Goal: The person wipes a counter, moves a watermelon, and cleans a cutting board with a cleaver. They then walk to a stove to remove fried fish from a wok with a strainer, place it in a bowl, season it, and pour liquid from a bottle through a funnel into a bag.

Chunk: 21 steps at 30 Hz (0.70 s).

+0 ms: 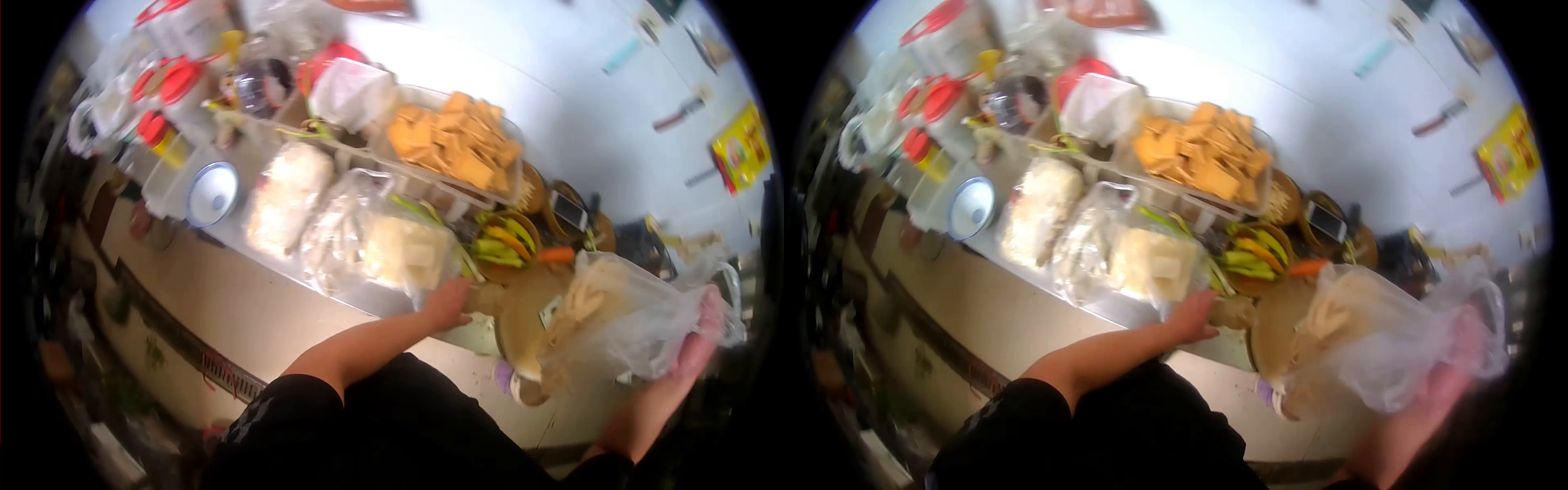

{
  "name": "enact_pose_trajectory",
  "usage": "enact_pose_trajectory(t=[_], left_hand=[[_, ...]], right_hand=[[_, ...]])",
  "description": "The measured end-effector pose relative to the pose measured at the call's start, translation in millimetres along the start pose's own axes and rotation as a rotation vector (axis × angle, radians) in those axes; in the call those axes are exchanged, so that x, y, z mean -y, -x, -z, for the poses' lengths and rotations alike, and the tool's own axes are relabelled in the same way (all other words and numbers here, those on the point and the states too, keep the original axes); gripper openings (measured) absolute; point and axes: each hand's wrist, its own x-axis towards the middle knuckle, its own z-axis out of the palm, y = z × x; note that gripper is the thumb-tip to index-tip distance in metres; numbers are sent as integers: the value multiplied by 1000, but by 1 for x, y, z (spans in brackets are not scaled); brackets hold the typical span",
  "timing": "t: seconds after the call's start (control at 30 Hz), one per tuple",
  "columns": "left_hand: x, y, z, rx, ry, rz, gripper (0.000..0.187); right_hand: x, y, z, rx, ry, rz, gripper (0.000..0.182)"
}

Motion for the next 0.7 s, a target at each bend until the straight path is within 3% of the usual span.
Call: enact_pose_trajectory(t=[0.07,0.1,0.17,0.2,0.27,0.33,0.37,0.43,0.63,0.7], left_hand=[[7,9,4,-124,27,-189,70],[8,10,17,-163,11,-155,70],[1,21,54,0,91,-197,58],[-6,29,78,-27,77,-174,58],[-18,46,118,2,260,-24,47],[-7,59,142,-133,236,-93,44],[-3,69,157,-190,310,-72,42],[10,90,189,-255,386,-51,40],[96,164,269,-645,473,21,29],[139,186,288,-761,584,247,25]], right_hand=[[9,-17,-34,86,2,26,30],[11,-24,-51,127,22,63,32],[11,-32,-85,198,57,137,36],[11,-33,-101,222,74,182,38],[7,-27,-137,261,81,234,40],[1,-9,-189,319,369,606,52],[7,5,-217,331,360,614,52],[21,33,-275,891,491,1365,64],[-18,70,-445,1286,-20,1044,64],[-40,80,-504,1220,51,1144,58]])
